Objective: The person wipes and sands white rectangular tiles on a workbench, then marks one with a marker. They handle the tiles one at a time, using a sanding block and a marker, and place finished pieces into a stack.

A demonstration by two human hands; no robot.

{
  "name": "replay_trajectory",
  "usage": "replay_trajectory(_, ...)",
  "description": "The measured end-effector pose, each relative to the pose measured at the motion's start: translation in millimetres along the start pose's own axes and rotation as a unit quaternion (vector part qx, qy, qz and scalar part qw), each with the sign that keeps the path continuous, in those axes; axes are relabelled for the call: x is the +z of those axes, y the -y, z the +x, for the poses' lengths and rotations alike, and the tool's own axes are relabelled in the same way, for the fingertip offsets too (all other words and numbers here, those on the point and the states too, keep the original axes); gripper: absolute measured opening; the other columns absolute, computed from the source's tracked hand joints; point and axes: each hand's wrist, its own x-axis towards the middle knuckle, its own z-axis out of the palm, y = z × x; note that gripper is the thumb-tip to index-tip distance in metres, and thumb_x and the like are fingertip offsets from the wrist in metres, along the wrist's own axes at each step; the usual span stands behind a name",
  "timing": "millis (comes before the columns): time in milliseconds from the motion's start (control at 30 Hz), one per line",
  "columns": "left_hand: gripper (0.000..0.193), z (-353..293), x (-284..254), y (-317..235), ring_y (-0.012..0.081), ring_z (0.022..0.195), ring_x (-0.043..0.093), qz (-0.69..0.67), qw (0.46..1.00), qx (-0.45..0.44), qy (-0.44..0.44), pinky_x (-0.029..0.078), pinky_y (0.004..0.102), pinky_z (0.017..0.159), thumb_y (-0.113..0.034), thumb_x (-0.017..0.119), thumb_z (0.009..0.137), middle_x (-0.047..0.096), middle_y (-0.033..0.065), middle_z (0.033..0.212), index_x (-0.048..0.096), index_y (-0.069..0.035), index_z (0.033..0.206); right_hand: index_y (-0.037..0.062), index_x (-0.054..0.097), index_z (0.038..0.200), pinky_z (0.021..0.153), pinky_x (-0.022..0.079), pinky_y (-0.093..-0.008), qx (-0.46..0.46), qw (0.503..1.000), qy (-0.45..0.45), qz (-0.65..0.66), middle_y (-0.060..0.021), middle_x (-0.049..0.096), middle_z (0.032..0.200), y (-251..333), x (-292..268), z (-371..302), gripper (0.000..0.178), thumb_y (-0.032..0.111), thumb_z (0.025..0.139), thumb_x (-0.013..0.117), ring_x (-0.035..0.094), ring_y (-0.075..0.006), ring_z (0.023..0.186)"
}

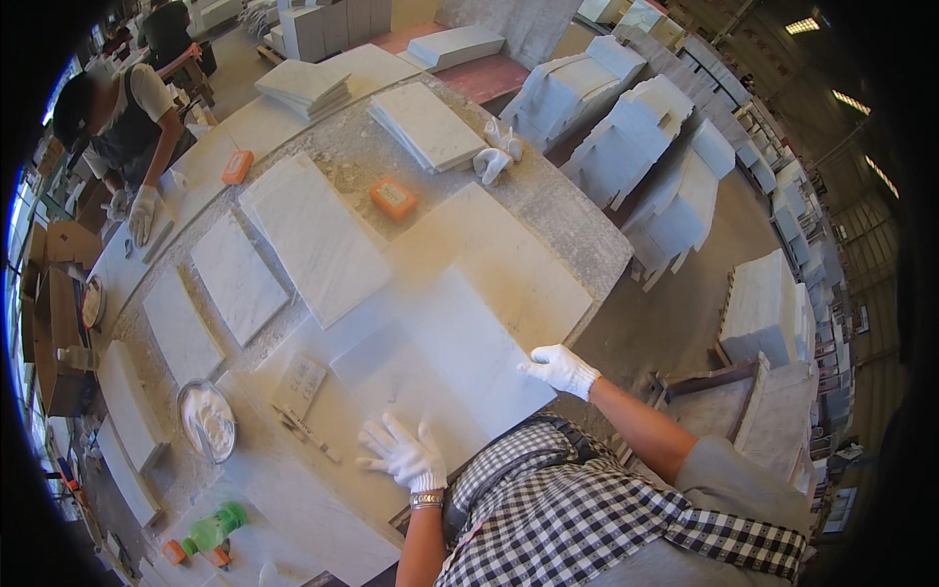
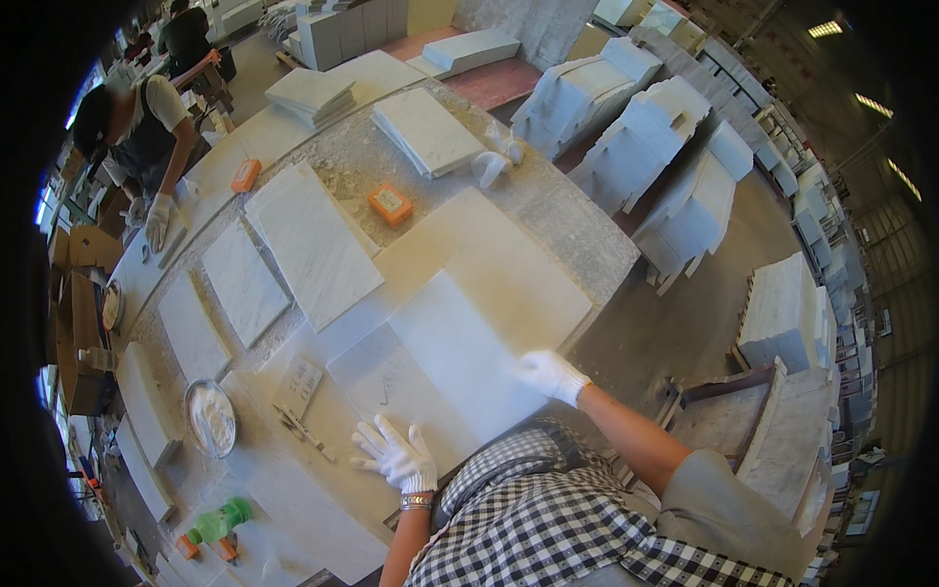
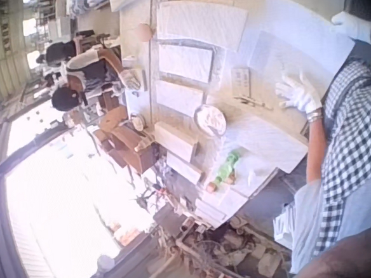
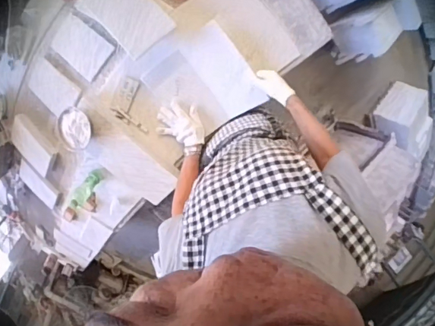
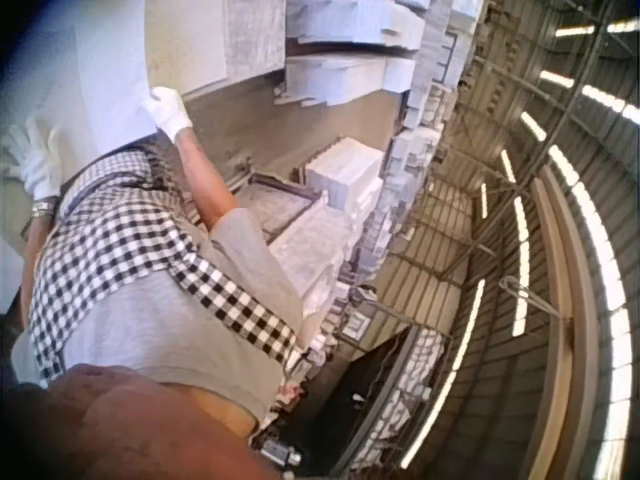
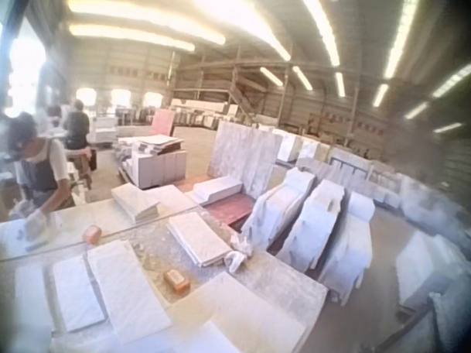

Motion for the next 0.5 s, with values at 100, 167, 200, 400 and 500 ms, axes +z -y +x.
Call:
replay_trajectory(100,0.074,-2,1,0,0.0447,0.151,0.012,0.003,1.000,-0.002,0.013,0.004,0.0736,0.114,-0.045,0.060,0.094,0.023,0.0255,0.161,0.036,-0.003,0.150,-0.0014,0.069,0.092,0.069,0.049,-0.0329,0.019,0.979,-0.033,0.201,-0.0078,0.068,0.080,21,13,12,0.036,0.034,0.096,0.065,0.060,-0.0151,0.075)
replay_trajectory(167,0.075,-2,0,-2,0.0446,0.152,0.011,0.008,1.000,-0.006,0.017,0.003,0.0723,0.115,-0.044,0.060,0.094,0.020,0.0254,0.162,0.033,-0.003,0.151,-0.0024,0.067,0.086,0.064,0.046,-0.0349,-0.007,0.985,-0.108,0.131,-0.0047,0.060,0.072,25,25,17,0.052,0.049,0.093,0.067,0.051,-0.0117,0.070)
replay_trajectory(200,0.076,-2,-1,-3,0.0444,0.152,0.010,0.010,0.999,-0.014,0.033,0.003,0.0712,0.116,-0.044,0.060,0.095,0.019,0.0253,0.163,0.031,-0.003,0.152,-0.0029,0.067,0.087,0.066,0.046,-0.0357,-0.011,0.984,-0.115,0.136,-0.0058,0.062,0.074,24,29,20,0.052,0.049,0.093,0.066,0.053,-0.0124,0.071)
replay_trajectory(400,0.075,-1,-13,-9,0.0422,0.153,0.007,0.014,0.995,-0.053,0.078,0.001,0.0657,0.119,-0.041,0.057,0.097,0.014,0.0241,0.164,0.027,-0.002,0.154,-0.0038,0.070,0.092,0.067,0.048,-0.0356,-0.019,0.975,-0.123,0.182,-0.0077,0.067,0.077,-4,-6,43,0.050,0.046,0.094,0.066,0.057,-0.0129,0.073)
replay_trajectory(500,0.074,0,-18,-14,0.0404,0.154,0.005,0.022,0.994,-0.065,0.088,0.000,0.0645,0.119,-0.040,0.056,0.098,0.012,0.0225,0.165,0.026,-0.003,0.155,-0.0035,0.071,0.090,0.064,0.046,-0.0332,-0.014,0.973,-0.156,0.172,-0.0034,0.064,0.073,-39,-70,59,0.046,0.042,0.094,0.068,0.052,-0.0103,0.069)
